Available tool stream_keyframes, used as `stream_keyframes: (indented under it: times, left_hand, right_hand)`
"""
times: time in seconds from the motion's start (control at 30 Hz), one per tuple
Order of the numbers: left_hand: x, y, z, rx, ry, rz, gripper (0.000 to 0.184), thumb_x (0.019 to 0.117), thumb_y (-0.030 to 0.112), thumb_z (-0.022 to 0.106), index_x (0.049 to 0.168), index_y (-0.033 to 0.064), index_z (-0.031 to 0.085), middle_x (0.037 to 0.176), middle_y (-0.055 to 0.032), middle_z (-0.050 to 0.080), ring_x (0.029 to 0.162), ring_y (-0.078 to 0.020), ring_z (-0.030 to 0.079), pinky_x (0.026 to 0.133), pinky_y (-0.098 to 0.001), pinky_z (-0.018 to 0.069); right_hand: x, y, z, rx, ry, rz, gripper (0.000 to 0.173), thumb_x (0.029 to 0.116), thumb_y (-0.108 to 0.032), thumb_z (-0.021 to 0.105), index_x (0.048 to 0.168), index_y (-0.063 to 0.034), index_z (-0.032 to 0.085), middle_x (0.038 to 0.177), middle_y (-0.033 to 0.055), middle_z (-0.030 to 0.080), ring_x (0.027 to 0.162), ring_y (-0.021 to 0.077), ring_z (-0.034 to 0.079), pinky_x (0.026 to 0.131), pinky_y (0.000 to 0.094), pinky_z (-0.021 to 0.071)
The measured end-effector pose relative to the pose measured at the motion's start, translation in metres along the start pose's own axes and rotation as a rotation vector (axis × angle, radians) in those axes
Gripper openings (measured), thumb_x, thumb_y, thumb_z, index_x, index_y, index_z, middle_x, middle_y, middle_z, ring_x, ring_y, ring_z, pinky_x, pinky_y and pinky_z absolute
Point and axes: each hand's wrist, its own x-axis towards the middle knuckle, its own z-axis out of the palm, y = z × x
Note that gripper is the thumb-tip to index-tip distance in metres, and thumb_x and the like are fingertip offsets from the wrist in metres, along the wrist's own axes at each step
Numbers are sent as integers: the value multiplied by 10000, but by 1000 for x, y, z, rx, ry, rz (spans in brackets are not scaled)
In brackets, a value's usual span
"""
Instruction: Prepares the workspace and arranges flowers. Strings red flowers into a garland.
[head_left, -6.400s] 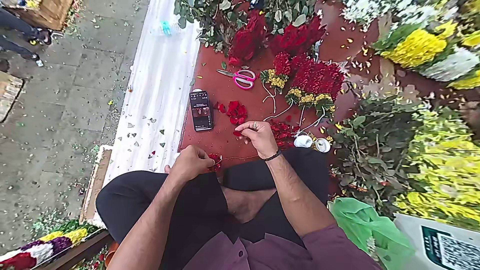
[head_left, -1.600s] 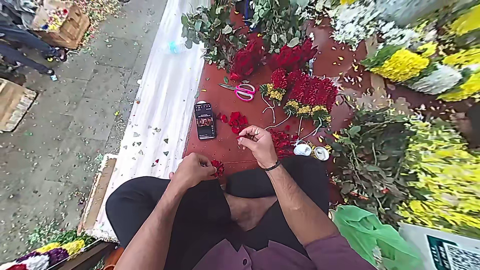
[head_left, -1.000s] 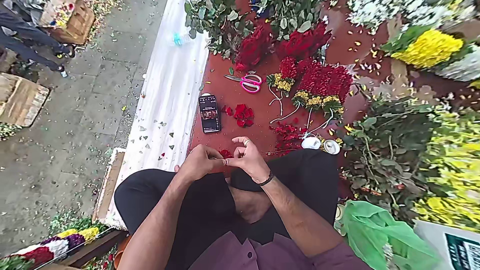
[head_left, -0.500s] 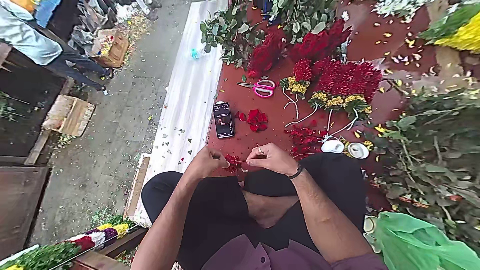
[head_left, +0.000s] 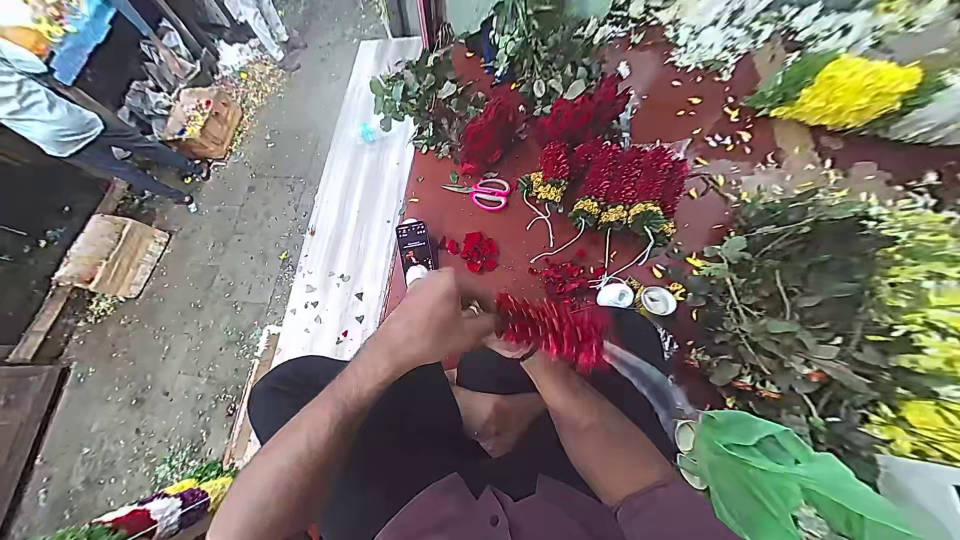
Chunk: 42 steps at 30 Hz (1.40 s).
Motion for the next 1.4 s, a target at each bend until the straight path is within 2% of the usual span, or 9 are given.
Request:
stream_keyframes:
  times: [0.13, 0.23, 0.4, 0.53, 0.7, 0.83, 0.97, 1.1, 1.4]
  left_hand:
    - [9, -35, 2, 155, 282, -145, 127, 908, 338, 734, 883, 217, 762, 847, 32, 705, 794, -168, 667, 722, -497, 571]
    - [-4, -73, -5, 111, 97, -333, 171, 904, 372, 763, 861, 206, 773, 693, 1, 673, 616, -188, 627, 609, -526, 539]
    - [-34, -102, 0, -38, -274, -451, 196, 880, 356, 772, 916, 164, 767, 771, -16, 700, 690, -172, 650, 694, -498, 557]
    - [-41, -119, 13, -114, -247, -418, 192, 873, 390, 761, 905, 201, 766, 719, 34, 669, 613, -113, 591, 612, -410, 520]
    - [-38, -142, 27, -163, -201, -458, 190, 862, 395, 750, 846, 205, 747, 700, 37, 650, 627, -131, 594, 616, -434, 514]
    - [-39, -144, 25, -145, -198, -513, 182, 864, 390, 754, 866, 208, 754, 726, 26, 671, 664, -151, 620, 659, -479, 529]
    - [-39, -136, 24, -165, -178, -495, 176, 878, 375, 756, 875, 199, 755, 731, 26, 663, 672, -146, 610, 659, -469, 520]
    - [-42, -135, 27, -161, -172, -486, 174, 872, 379, 758, 857, 206, 750, 727, 30, 665, 669, -148, 614, 656, -475, 521]
    - [-41, -138, 36, -158, -168, -482, 192, 873, 382, 756, 845, 192, 753, 727, 18, 675, 668, -155, 629, 654, -480, 533]
  right_hand:
    - [7, 13, -31, -55, -363, -204, 105, 925, -93, 678, 899, -81, 778, 904, -8, 765, 691, -1, 633, 593, 189, 505]
    - [4, -2, -52, -226, -226, -215, 123, 927, -87, 684, 898, -32, 790, 846, 18, 755, 680, 10, 621, 601, 197, 499]
    - [26, -5, -97, -642, 43, 183, 200, 1021, -185, 630, 1049, -38, 762, 850, 57, 734, 662, 115, 636, 603, 288, 531]
    - [87, 24, -142, -1134, 452, 332, 193, 963, -166, 629, 1063, -167, 794, 1033, 86, 759, 984, 283, 712, 876, 594, 551]
    - [135, 64, -166, -1394, 620, 416, 318, 847, -396, 786, 1070, -170, 766, 1056, 103, 726, 1030, 322, 687, 859, 615, 551]
    - [134, 65, -161, -1253, 664, 375, 227, 753, -255, 857, 910, -123, 760, 922, 130, 737, 916, 342, 701, 796, 636, 544]
    - [112, 41, -144, -768, 657, 210, 357, 846, 5, 724, 1194, -77, 712, 965, 122, 708, 667, 196, 644, 584, 369, 559]
    - [83, 11, -109, -417, 586, 224, 202, 968, -37, 609, 1150, -15, 693, 1002, 164, 729, 727, 250, 725, 612, 393, 621]
    - [47, 8, -78, -343, 453, 11, 154, 924, 10, 665, 1068, 2, 717, 862, 129, 713, 619, 164, 636, 528, 298, 538]
